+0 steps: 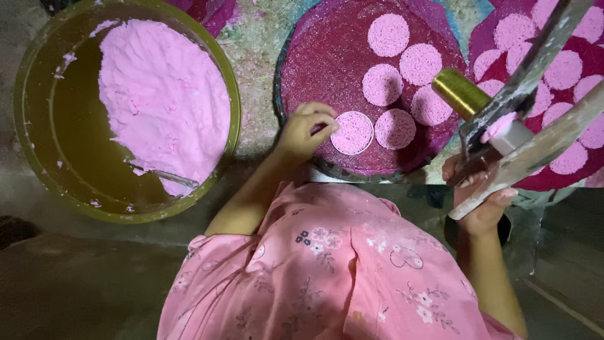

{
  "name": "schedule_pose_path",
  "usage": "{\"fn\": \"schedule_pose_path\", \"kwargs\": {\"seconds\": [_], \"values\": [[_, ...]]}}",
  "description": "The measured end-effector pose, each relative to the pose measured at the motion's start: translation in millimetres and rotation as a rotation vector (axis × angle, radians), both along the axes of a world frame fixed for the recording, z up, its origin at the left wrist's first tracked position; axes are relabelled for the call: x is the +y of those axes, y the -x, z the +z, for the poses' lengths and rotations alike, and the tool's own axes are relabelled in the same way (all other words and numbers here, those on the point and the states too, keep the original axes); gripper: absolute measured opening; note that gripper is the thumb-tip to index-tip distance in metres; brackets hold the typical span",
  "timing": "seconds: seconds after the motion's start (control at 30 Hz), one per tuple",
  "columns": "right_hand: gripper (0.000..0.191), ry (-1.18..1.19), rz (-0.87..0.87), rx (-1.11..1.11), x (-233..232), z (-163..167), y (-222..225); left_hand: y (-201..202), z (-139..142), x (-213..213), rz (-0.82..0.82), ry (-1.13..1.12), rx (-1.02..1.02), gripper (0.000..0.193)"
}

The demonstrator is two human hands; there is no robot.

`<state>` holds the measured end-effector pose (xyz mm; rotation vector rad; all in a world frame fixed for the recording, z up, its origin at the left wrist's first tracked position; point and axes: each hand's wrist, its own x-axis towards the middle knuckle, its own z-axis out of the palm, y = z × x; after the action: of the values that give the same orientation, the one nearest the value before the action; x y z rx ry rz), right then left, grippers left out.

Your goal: The person scoops pink paste from a large basin into a handheld press mold, squeezes the press to form a disc, and ejects the formed disc onto round boards arranged on the worktable, repeating the cycle and repositioning the boards as they fill.

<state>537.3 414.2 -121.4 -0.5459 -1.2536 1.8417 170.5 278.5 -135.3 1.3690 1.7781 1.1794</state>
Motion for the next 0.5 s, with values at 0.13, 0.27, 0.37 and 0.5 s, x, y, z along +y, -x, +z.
{"fn": "schedule_pose_path", "kwargs": {"seconds": [0.13,0.27,0.37,0.5], "values": [[0.058,-0.001,-0.009,-0.002,-1,3,5,-21,3,0,-0.051,-0.027,0.266,0.011],[0.059,-0.004,-0.001,0.002,-4,7,10,-34,2,2,0.064,-0.133,0.508,0.011],[0.059,-0.017,0.003,0.011,-7,8,11,-37,2,-1,0.085,-0.134,0.511,0.008],[0.062,-0.027,-0.012,-0.003,-8,10,11,-40,6,-10,0.104,-0.140,0.551,0.033]]}}
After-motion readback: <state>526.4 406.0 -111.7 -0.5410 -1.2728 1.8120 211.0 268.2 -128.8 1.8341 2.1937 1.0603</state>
